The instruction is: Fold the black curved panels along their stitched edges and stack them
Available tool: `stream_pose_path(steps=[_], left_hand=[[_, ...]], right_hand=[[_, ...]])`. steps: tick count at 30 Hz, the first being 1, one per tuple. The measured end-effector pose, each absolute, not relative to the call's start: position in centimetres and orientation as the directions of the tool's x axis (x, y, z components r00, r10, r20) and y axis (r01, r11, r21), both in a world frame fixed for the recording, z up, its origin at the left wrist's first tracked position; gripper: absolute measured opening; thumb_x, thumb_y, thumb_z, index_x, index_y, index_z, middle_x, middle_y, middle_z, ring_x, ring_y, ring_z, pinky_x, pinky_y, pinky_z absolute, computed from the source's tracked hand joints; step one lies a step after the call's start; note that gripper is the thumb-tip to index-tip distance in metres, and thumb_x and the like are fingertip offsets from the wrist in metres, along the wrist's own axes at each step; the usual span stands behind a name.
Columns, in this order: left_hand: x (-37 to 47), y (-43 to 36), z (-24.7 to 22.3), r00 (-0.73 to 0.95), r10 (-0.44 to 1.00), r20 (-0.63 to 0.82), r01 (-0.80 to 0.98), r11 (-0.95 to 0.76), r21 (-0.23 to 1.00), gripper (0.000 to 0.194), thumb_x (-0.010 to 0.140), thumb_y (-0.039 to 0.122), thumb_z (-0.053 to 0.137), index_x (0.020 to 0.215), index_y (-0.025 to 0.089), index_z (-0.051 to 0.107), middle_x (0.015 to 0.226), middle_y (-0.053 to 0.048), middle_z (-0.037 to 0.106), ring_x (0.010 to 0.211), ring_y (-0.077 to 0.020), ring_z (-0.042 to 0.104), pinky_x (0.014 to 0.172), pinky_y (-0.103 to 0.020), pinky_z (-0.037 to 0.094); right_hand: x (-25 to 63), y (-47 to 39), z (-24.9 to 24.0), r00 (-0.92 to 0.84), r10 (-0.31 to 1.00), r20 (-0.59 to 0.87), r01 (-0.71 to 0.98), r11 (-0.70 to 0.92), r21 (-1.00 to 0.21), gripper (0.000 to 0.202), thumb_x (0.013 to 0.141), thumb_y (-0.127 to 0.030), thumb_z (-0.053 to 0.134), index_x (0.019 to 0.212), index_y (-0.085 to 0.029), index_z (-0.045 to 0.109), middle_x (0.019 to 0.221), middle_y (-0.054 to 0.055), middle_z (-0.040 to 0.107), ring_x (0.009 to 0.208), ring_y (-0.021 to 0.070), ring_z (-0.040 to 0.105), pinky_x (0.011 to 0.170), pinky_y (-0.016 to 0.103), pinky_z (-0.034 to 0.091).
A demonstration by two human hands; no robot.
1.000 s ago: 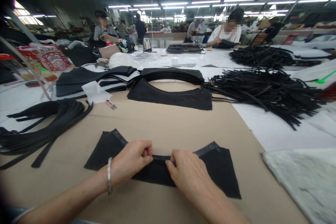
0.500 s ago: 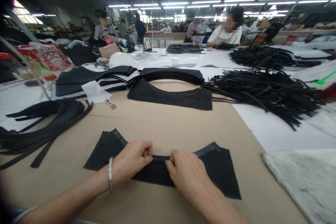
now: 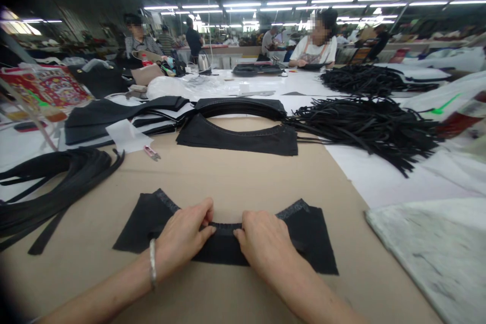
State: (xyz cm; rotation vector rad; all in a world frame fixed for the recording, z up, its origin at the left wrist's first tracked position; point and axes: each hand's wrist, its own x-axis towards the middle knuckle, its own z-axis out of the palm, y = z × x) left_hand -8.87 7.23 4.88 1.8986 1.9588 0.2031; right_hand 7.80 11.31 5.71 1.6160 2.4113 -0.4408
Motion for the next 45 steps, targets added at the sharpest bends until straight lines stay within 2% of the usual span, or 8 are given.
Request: stream_pose_path(steps=[4, 9, 13, 16, 20, 25, 35, 45], left_hand=[[-8.5, 6.3, 4.5, 0.143, 0.99, 0.024, 0.929, -0.142, 0.342, 0.017, 0.078, 0.005, 0.047, 0.085, 0.02, 0.053, 0.09, -0.001, 0.056, 0.088, -0.0195, 0.051, 0.077, -0.033, 0.037], [-8.1, 5.5, 2.4, 0.44, 0.888, 0.136, 0.807, -0.457, 0.374, 0.024, 0.09, 0.005, 0.04, 0.097, 0.021, 0.057, 0.096, -0.001, 0.06, 0.09, -0.0175, 0.052, 0.083, -0.032, 0.043], [-8.1, 5.0, 1.0, 0.562, 0.796, 0.224, 0.753, -0.605, 0.261, 0.025, 0.09, 0.008, 0.042, 0.11, 0.016, 0.056, 0.1, -0.005, 0.062, 0.091, -0.0191, 0.054, 0.084, -0.033, 0.048], [-8.1, 4.6, 0.7, 0.566, 0.782, 0.263, 0.758, -0.618, 0.208, 0.031, 0.087, 0.004, 0.04, 0.112, 0.013, 0.056, 0.098, -0.006, 0.062, 0.091, -0.0202, 0.054, 0.086, -0.034, 0.049], [-8.2, 4.3, 0.6, 0.561, 0.791, 0.244, 0.777, -0.605, 0.176, 0.046, 0.08, -0.002, 0.036, 0.121, 0.011, 0.053, 0.104, -0.009, 0.062, 0.096, -0.0218, 0.053, 0.088, -0.035, 0.049], [-7.7, 4.4, 0.7, 0.546, 0.827, 0.132, 0.818, -0.561, 0.128, 0.061, 0.078, -0.004, 0.035, 0.133, 0.019, 0.046, 0.105, -0.007, 0.06, 0.098, -0.0212, 0.051, 0.092, -0.037, 0.047], [-7.0, 4.6, 0.7, 0.542, 0.837, 0.074, 0.838, -0.545, 0.03, 0.072, 0.075, -0.005, 0.037, 0.14, 0.026, 0.038, 0.107, -0.006, 0.059, 0.098, -0.0212, 0.051, 0.091, -0.037, 0.047], [-6.9, 4.7, 0.5, 0.535, 0.843, 0.06, 0.844, -0.536, 0.0, 0.073, 0.072, -0.005, 0.038, 0.138, 0.028, 0.039, 0.112, -0.007, 0.059, 0.104, -0.0239, 0.053, 0.092, -0.041, 0.047]], right_hand=[[8.1, 11.5, 5.8, -0.393, 0.873, -0.29, 0.92, 0.368, -0.138, 0.019, 0.081, -0.039, 0.059, 0.081, -0.02, 0.062, 0.075, 0.007, 0.069, 0.073, 0.0258, 0.066, 0.054, 0.029, 0.033], [8.3, 11.3, 6.1, -0.388, 0.882, -0.269, 0.922, 0.367, -0.125, 0.024, 0.08, -0.04, 0.062, 0.091, -0.019, 0.06, 0.077, 0.008, 0.07, 0.075, 0.0262, 0.067, 0.054, 0.028, 0.035], [8.4, 11.1, 6.2, -0.39, 0.888, -0.245, 0.921, 0.371, -0.121, 0.027, 0.08, -0.04, 0.063, 0.094, -0.017, 0.06, 0.077, 0.009, 0.07, 0.076, 0.0264, 0.067, 0.055, 0.028, 0.037], [9.2, 11.5, 6.1, -0.386, 0.895, -0.224, 0.919, 0.353, -0.174, 0.03, 0.078, -0.046, 0.063, 0.089, -0.018, 0.061, 0.077, 0.007, 0.069, 0.076, 0.0248, 0.066, 0.056, 0.027, 0.036], [12.2, 12.8, 6.4, -0.412, 0.869, -0.274, 0.897, 0.335, -0.288, 0.029, 0.076, -0.051, 0.062, 0.077, -0.021, 0.062, 0.075, 0.003, 0.069, 0.074, 0.0216, 0.063, 0.056, 0.025, 0.033], [14.9, 14.1, 6.8, -0.479, 0.818, -0.319, 0.852, 0.345, -0.393, 0.019, 0.079, -0.039, 0.058, 0.074, -0.022, 0.063, 0.075, 0.0, 0.067, 0.071, 0.0156, 0.06, 0.057, 0.023, 0.032], [14.5, 14.0, 6.1, -0.452, 0.846, -0.283, 0.88, 0.373, -0.294, 0.015, 0.079, -0.035, 0.059, 0.074, -0.022, 0.065, 0.076, 0.003, 0.069, 0.078, 0.0213, 0.063, 0.063, 0.027, 0.032], [13.9, 13.7, 6.1, -0.419, 0.861, -0.287, 0.904, 0.366, -0.22, 0.015, 0.079, -0.033, 0.059, 0.074, -0.021, 0.065, 0.075, 0.006, 0.071, 0.08, 0.024, 0.065, 0.071, 0.031, 0.035]])
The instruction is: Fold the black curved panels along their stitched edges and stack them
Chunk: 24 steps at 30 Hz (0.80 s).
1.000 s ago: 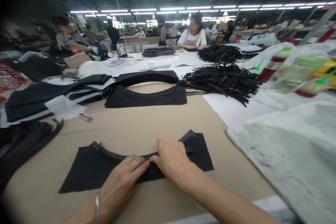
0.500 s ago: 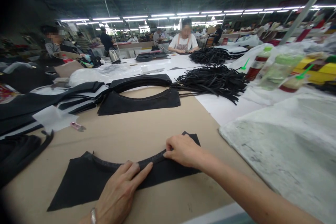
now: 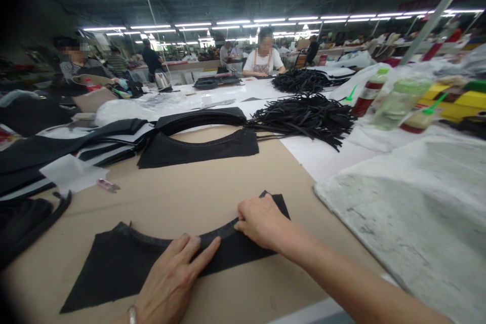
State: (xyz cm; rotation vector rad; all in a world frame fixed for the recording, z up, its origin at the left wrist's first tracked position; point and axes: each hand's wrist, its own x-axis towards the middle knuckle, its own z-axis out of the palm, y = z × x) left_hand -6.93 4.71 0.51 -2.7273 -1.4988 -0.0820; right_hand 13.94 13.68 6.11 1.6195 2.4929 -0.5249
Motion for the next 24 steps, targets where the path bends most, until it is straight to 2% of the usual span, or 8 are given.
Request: stream_pose_path(steps=[5, 9, 12, 14, 18, 21, 24], left_hand=[[-4.8, 5.2, 1.6, 0.522, 0.851, 0.055, 0.847, -0.525, 0.088, 0.061, 0.071, -0.004, 0.037, 0.126, 0.019, 0.053, 0.127, -0.01, 0.054, 0.114, -0.0246, 0.049, 0.098, -0.041, 0.043], [-2.3, 5.8, 1.7, 0.562, 0.825, 0.056, 0.803, -0.56, 0.202, 0.064, 0.07, -0.004, 0.035, 0.13, 0.014, 0.048, 0.125, -0.01, 0.055, 0.113, -0.021, 0.05, 0.102, -0.036, 0.04], [-1.3, 5.9, 0.8, 0.542, 0.839, 0.047, 0.82, -0.54, 0.188, 0.063, 0.071, -0.004, 0.034, 0.13, 0.012, 0.049, 0.123, -0.01, 0.057, 0.113, -0.0222, 0.05, 0.103, -0.036, 0.039], [-1.1, 6.0, 0.3, 0.524, 0.85, 0.051, 0.835, -0.525, 0.163, 0.062, 0.073, -0.003, 0.034, 0.132, 0.012, 0.048, 0.121, -0.01, 0.058, 0.113, -0.024, 0.05, 0.101, -0.038, 0.041], [-1.2, 6.1, -0.4, 0.536, 0.839, 0.088, 0.829, -0.543, 0.131, 0.066, 0.073, -0.003, 0.035, 0.137, 0.012, 0.042, 0.117, -0.01, 0.058, 0.108, -0.024, 0.051, 0.098, -0.037, 0.043], [-1.4, 6.3, -1.0, 0.533, 0.838, 0.114, 0.832, -0.544, 0.108, 0.067, 0.074, -0.003, 0.036, 0.137, 0.017, 0.042, 0.116, -0.008, 0.059, 0.108, -0.023, 0.051, 0.097, -0.035, 0.044], [-1.6, 6.6, -1.8, 0.538, 0.833, 0.13, 0.831, -0.55, 0.079, 0.07, 0.073, -0.002, 0.039, 0.139, 0.02, 0.04, 0.117, -0.007, 0.058, 0.109, -0.0235, 0.05, 0.095, -0.036, 0.044]], right_hand=[[14.3, 13.6, 6.1, -0.406, 0.87, -0.28, 0.912, 0.364, -0.191, 0.021, 0.08, -0.041, 0.06, 0.079, -0.02, 0.065, 0.077, 0.007, 0.07, 0.081, 0.0258, 0.065, 0.075, 0.033, 0.036], [14.3, 13.5, 6.0, -0.39, 0.882, -0.265, 0.917, 0.347, -0.196, 0.022, 0.08, -0.04, 0.06, 0.081, -0.019, 0.065, 0.077, 0.008, 0.07, 0.081, 0.0253, 0.065, 0.082, 0.037, 0.034], [15.0, 13.9, 6.0, -0.359, 0.898, -0.254, 0.924, 0.305, -0.23, 0.027, 0.078, -0.045, 0.061, 0.08, -0.019, 0.064, 0.075, 0.007, 0.068, 0.081, 0.025, 0.063, 0.083, 0.037, 0.033], [16.3, 14.6, 6.1, -0.343, 0.904, -0.256, 0.921, 0.27, -0.28, 0.029, 0.074, -0.048, 0.064, 0.079, -0.019, 0.064, 0.074, 0.006, 0.067, 0.078, 0.0227, 0.062, 0.076, 0.033, 0.036], [19.7, 16.5, 5.9, -0.344, 0.9, -0.267, 0.885, 0.216, -0.413, 0.02, 0.076, -0.038, 0.063, 0.076, -0.018, 0.061, 0.069, 0.0, 0.061, 0.066, 0.0139, 0.056, 0.057, 0.022, 0.034], [21.2, 17.2, 5.0, -0.351, 0.897, -0.268, 0.852, 0.187, -0.489, 0.018, 0.082, -0.031, 0.055, 0.071, -0.017, 0.058, 0.061, -0.004, 0.054, 0.058, 0.0101, 0.052, 0.052, 0.019, 0.032], [21.3, 17.1, 4.1, -0.335, 0.912, -0.237, 0.834, 0.17, -0.525, 0.017, 0.082, -0.028, 0.054, 0.07, -0.017, 0.057, 0.06, -0.004, 0.053, 0.057, 0.0092, 0.051, 0.051, 0.019, 0.031]])
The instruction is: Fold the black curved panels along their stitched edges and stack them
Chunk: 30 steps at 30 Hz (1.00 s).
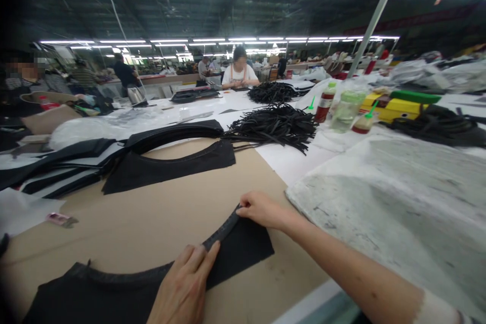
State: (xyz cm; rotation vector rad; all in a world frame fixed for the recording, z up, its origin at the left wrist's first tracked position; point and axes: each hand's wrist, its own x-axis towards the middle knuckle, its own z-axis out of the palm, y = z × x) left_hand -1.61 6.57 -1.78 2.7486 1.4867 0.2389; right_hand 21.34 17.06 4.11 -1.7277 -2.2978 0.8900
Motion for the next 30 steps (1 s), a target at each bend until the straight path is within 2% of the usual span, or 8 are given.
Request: stream_pose_path(steps=[7, 16, 24, 30], left_hand=[[-1.7, 6.7, -3.0, 0.555, 0.81, 0.191, 0.824, -0.567, 0.011, 0.07, 0.072, -0.004, 0.04, 0.139, 0.02, 0.04, 0.113, -0.006, 0.06, 0.104, -0.0228, 0.051, 0.094, -0.035, 0.044], [-2.2, 7.0, -3.7, 0.594, 0.77, 0.231, 0.798, -0.6, -0.054, 0.069, 0.075, -0.003, 0.042, 0.14, 0.02, 0.037, 0.113, -0.006, 0.06, 0.103, -0.022, 0.053, 0.093, -0.032, 0.044], [-2.2, 7.2, -4.3, 0.616, 0.73, 0.296, 0.783, -0.609, -0.128, 0.063, 0.079, -0.001, 0.043, 0.138, 0.021, 0.039, 0.108, -0.005, 0.06, 0.1, -0.021, 0.053, 0.089, -0.03, 0.045], [-2.1, 7.2, -4.4, 0.59, 0.715, 0.376, 0.796, -0.592, -0.124, 0.056, 0.083, 0.005, 0.045, 0.136, 0.024, 0.041, 0.105, -0.005, 0.058, 0.099, -0.0197, 0.052, 0.087, -0.03, 0.044]], right_hand=[[20.8, 16.2, 4.0, -0.285, 0.931, -0.229, 0.841, 0.127, -0.526, 0.016, 0.082, -0.026, 0.052, 0.07, -0.017, 0.057, 0.058, -0.003, 0.056, 0.049, 0.0081, 0.05, 0.05, 0.019, 0.03], [20.3, 16.1, 3.8, -0.231, 0.959, -0.162, 0.887, 0.139, -0.441, 0.019, 0.079, -0.029, 0.057, 0.064, -0.018, 0.055, 0.06, -0.002, 0.055, 0.057, 0.0104, 0.047, 0.052, 0.023, 0.024], [20.2, 15.9, 3.1, -0.192, 0.973, -0.129, 0.887, 0.116, -0.447, 0.016, 0.078, -0.029, 0.059, 0.066, -0.018, 0.053, 0.062, -0.002, 0.056, 0.056, 0.0103, 0.046, 0.053, 0.024, 0.024], [20.3, 15.7, 2.3, -0.139, 0.987, -0.077, 0.865, 0.083, -0.494, 0.012, 0.076, -0.025, 0.063, 0.081, -0.019, 0.053, 0.068, -0.002, 0.058, 0.061, 0.012, 0.05, 0.053, 0.023, 0.027]])
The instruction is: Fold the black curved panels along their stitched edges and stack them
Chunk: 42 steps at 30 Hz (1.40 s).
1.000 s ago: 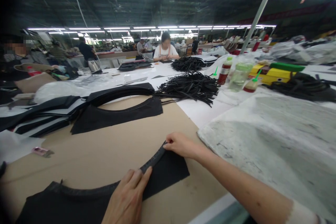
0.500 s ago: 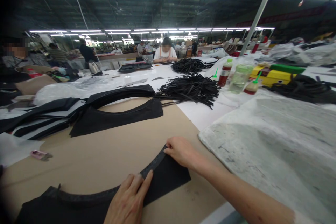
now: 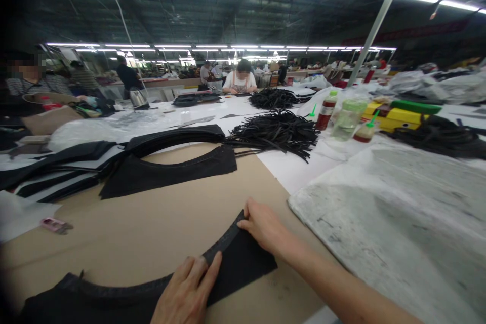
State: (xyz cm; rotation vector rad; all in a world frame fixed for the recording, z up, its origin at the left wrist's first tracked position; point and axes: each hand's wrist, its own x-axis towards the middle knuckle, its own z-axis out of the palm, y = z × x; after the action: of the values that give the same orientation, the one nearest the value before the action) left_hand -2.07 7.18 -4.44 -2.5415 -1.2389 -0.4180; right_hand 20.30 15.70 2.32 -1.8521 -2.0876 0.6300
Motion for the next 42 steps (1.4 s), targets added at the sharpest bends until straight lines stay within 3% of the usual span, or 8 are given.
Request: stream_pose_path(steps=[9, 14, 19, 22, 28, 34, 37, 42], left_hand=[[-1.1, 6.7, -3.6, 0.529, 0.776, 0.343, 0.835, -0.549, -0.046, 0.055, 0.082, 0.005, 0.043, 0.135, 0.023, 0.043, 0.11, -0.007, 0.059, 0.105, -0.0223, 0.051, 0.092, -0.034, 0.041], [-0.8, 6.7, -2.5, 0.518, 0.823, 0.233, 0.838, -0.543, 0.052, 0.054, 0.081, 0.011, 0.045, 0.134, 0.019, 0.045, 0.115, -0.01, 0.06, 0.108, -0.0255, 0.05, 0.092, -0.035, 0.042], [-0.9, 6.9, -1.2, 0.526, 0.836, 0.153, 0.822, -0.547, 0.16, 0.054, 0.082, 0.022, 0.049, 0.135, 0.017, 0.043, 0.122, -0.012, 0.057, 0.111, -0.0292, 0.049, 0.096, -0.039, 0.042], [-0.8, 6.8, -0.1, 0.521, 0.844, 0.127, 0.821, -0.537, 0.195, 0.05, 0.085, 0.022, 0.044, 0.134, 0.013, 0.043, 0.121, -0.013, 0.057, 0.109, -0.0292, 0.05, 0.094, -0.041, 0.044], [-1.9, 6.0, 2.3, 0.511, 0.845, 0.157, 0.752, -0.528, 0.394, 0.052, 0.077, 0.018, 0.053, 0.128, 0.012, 0.046, 0.104, -0.01, 0.062, 0.092, -0.024, 0.056, 0.082, -0.034, 0.049], [-8.5, 3.9, 4.5, 0.16, 0.943, 0.291, 0.705, -0.316, 0.635, 0.035, 0.084, 0.006, 0.041, 0.108, 0.024, 0.061, 0.104, -0.003, 0.06, 0.096, -0.0155, 0.054, 0.087, -0.026, 0.044], [-13.1, 4.1, 5.4, 0.025, 0.971, 0.239, 0.821, -0.156, 0.549, 0.026, 0.082, 0.008, 0.049, 0.099, 0.022, 0.064, 0.101, -0.004, 0.06, 0.099, -0.0188, 0.052, 0.091, -0.033, 0.04], [-16.9, 5.1, 5.8, 0.061, 0.992, 0.107, 0.938, -0.093, 0.333, 0.011, 0.083, 0.02, 0.058, 0.089, 0.023, 0.065, 0.097, -0.002, 0.061, 0.098, -0.0204, 0.05, 0.087, -0.038, 0.033]], right_hand=[[21.3, 14.1, 2.8, -0.292, 0.953, 0.083, 0.783, 0.288, -0.551, 0.013, 0.088, -0.019, 0.047, 0.087, -0.02, 0.06, 0.082, 0.0, 0.06, 0.074, 0.0132, 0.055, 0.069, 0.024, 0.04], [22.0, 12.9, 1.7, -0.463, 0.855, 0.234, 0.79, 0.518, -0.328, 0.035, 0.093, -0.012, 0.034, 0.108, -0.024, 0.063, 0.095, 0.005, 0.059, 0.085, 0.0161, 0.056, 0.08, 0.031, 0.041], [22.5, 12.9, 0.3, -0.512, 0.817, 0.266, 0.813, 0.561, -0.159, 0.048, 0.089, -0.005, 0.032, 0.123, -0.027, 0.056, 0.104, 0.006, 0.06, 0.094, 0.0176, 0.056, 0.081, 0.035, 0.042], [23.2, 13.0, 0.0, -0.511, 0.807, 0.296, 0.807, 0.569, -0.159, 0.044, 0.091, -0.01, 0.031, 0.122, -0.027, 0.057, 0.108, 0.006, 0.06, 0.099, 0.0184, 0.056, 0.083, 0.035, 0.043], [21.9, 13.1, -0.5, -0.454, 0.714, 0.533, 0.755, 0.626, -0.195, 0.035, 0.092, -0.035, 0.039, 0.121, -0.024, 0.055, 0.107, 0.008, 0.06, 0.097, 0.0234, 0.058, 0.084, 0.039, 0.046], [13.9, 9.1, 2.0, -0.694, 0.58, 0.426, 0.501, 0.814, -0.292, 0.036, 0.092, -0.022, 0.042, 0.128, -0.027, 0.048, 0.114, 0.004, 0.059, 0.102, 0.0144, 0.059, 0.087, 0.023, 0.049], [10.7, 8.2, 2.8, -0.755, 0.559, 0.344, 0.454, 0.823, -0.34, 0.037, 0.092, -0.015, 0.039, 0.125, -0.024, 0.051, 0.111, 0.005, 0.06, 0.1, 0.0144, 0.059, 0.087, 0.024, 0.049], [9.1, 8.1, 1.7, -0.808, 0.534, 0.251, 0.467, 0.839, -0.28, 0.043, 0.085, -0.006, 0.04, 0.123, -0.019, 0.054, 0.111, 0.009, 0.059, 0.097, 0.0192, 0.057, 0.086, 0.035, 0.049]])
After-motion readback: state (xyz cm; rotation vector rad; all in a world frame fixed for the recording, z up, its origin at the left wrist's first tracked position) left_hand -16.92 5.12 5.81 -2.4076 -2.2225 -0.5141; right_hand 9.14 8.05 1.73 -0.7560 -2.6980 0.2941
